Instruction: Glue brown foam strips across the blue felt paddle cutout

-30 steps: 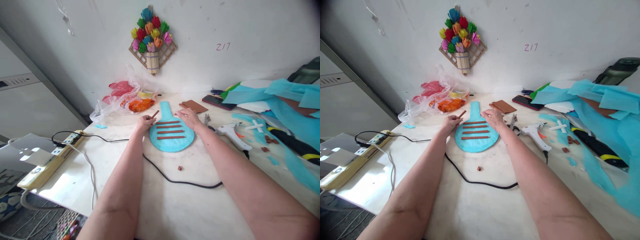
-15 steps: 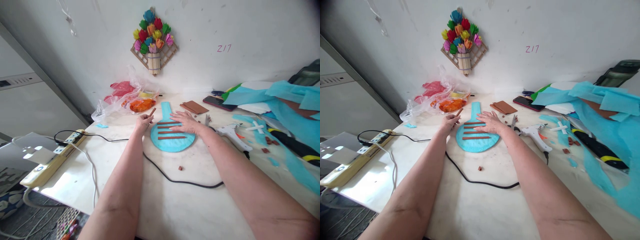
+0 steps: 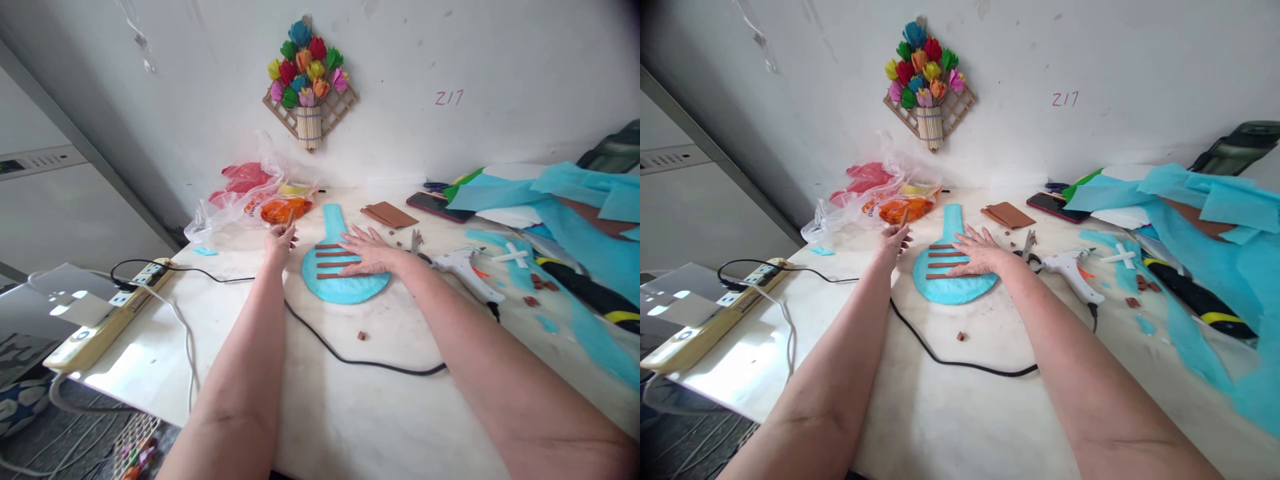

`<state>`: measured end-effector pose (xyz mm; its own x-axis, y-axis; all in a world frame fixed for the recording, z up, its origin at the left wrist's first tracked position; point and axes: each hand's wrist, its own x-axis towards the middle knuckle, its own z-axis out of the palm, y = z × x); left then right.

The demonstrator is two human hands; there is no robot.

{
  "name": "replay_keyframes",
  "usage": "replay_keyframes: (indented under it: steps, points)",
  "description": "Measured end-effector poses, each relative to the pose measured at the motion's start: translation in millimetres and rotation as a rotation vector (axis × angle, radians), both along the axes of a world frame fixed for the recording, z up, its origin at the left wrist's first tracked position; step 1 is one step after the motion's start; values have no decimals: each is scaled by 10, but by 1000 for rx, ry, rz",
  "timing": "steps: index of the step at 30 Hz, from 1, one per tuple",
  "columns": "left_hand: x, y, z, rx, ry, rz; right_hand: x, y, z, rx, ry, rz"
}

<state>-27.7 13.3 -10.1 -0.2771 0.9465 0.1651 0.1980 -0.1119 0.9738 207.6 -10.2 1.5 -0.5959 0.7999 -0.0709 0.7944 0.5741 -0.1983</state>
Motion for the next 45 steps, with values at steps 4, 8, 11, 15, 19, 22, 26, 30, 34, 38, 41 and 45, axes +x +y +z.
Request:
replay_keyframes:
  steps: [4,8,11,15,19,22,26,30,34,38,41,45]
  points:
    - [-11,18,7,0,20,50,4,3,-8,9,13,-9]
    - [-108,51,26,71,154,297,-2,-19,11,1,3,-22]
    - [-231,22,76,209,341,573,-8,-34,31,-10,4,-31]
    - [-362,-85,178,326,503,927,-10,-42,54,-18,-12,-36]
    - [-348,-127,221,234,602,934,-9,-46,72,-40,-38,-25]
    - [-247,-95,155,15,775,597,-12,-53,82,-45,-41,-34]
    - [-142,-89,31,-162,1029,401,-18,-55,85,-61,-26,-37]
    - [-89,-144,78,-131,1190,386,-18,-26,58,-53,-21,-38]
    - [144,-181,264,-9,1327,183,-14,3,26,-42,-19,-39]
    - [594,-266,321,100,1425,-215,-14,9,3,-24,11,-27]
    - [866,-353,223,125,1437,-285,-26,5,-7,1,5,-16]
    - [971,-406,31,102,1372,-314,-43,3,-9,6,-34,-31]
